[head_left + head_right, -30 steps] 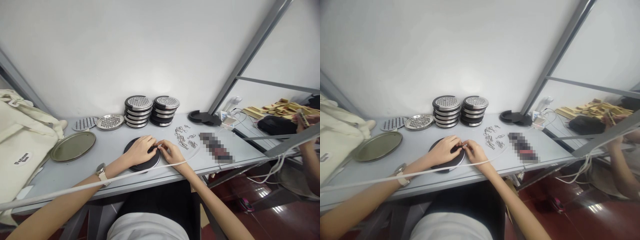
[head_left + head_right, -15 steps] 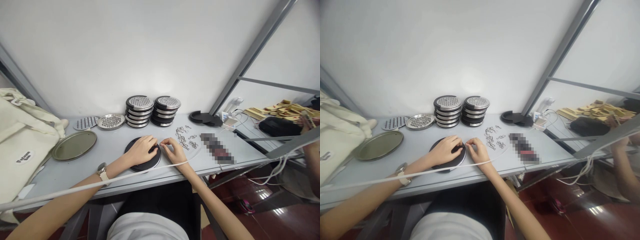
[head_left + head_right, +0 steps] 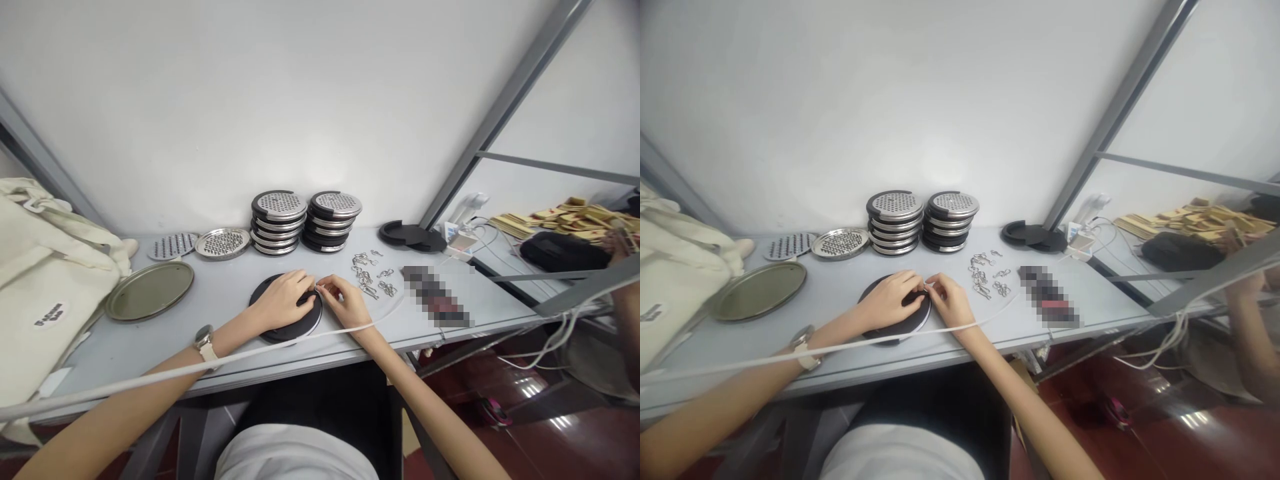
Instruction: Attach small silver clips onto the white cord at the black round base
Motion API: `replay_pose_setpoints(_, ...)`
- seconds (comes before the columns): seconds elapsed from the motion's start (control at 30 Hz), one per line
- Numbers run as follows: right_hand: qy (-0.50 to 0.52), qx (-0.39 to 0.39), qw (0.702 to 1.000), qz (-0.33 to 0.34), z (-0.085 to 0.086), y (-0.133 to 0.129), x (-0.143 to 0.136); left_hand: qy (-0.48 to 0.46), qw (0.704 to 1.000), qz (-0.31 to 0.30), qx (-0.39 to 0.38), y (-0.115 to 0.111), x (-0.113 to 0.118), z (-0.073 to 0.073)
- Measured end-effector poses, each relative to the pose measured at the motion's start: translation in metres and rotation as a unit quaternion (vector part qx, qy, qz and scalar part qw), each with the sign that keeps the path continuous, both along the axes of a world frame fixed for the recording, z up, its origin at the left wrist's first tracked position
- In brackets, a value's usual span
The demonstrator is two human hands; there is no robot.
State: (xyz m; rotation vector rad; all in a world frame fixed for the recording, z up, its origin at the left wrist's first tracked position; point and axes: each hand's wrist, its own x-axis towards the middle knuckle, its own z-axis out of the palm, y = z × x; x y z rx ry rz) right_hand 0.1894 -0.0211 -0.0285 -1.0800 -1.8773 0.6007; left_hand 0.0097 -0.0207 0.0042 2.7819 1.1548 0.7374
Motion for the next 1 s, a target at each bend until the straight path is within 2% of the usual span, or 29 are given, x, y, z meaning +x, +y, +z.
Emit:
replay_pose_setpoints(0.23, -0.058, 0.051, 0.997, 0.005, 0.002, 0.002, -0.009, 0.009, 1.000, 0.014, 0.004, 0.001, 0.000, 0.000)
replay_pose_setpoints(0.47, -0.083, 0.061, 0.994, 0.019, 0.002, -0.004, -0.006, 0.002, 1.000, 0.016, 0.000, 0.001, 0.000, 0.000)
replay_pose_setpoints(0.73, -0.051, 0.028, 0.996, 0.073, -0.003, -0.001, 0.002, 0.001, 1.000, 0.013, 0.003, 0.001, 0.000, 0.000)
replay_pose_setpoints(1.0, -0.036, -0.012, 0.996, 0.078, 0.000, -0.001, 0.003, 0.003, 1.000, 0.006, 0.009, 0.001, 0.000, 0.000)
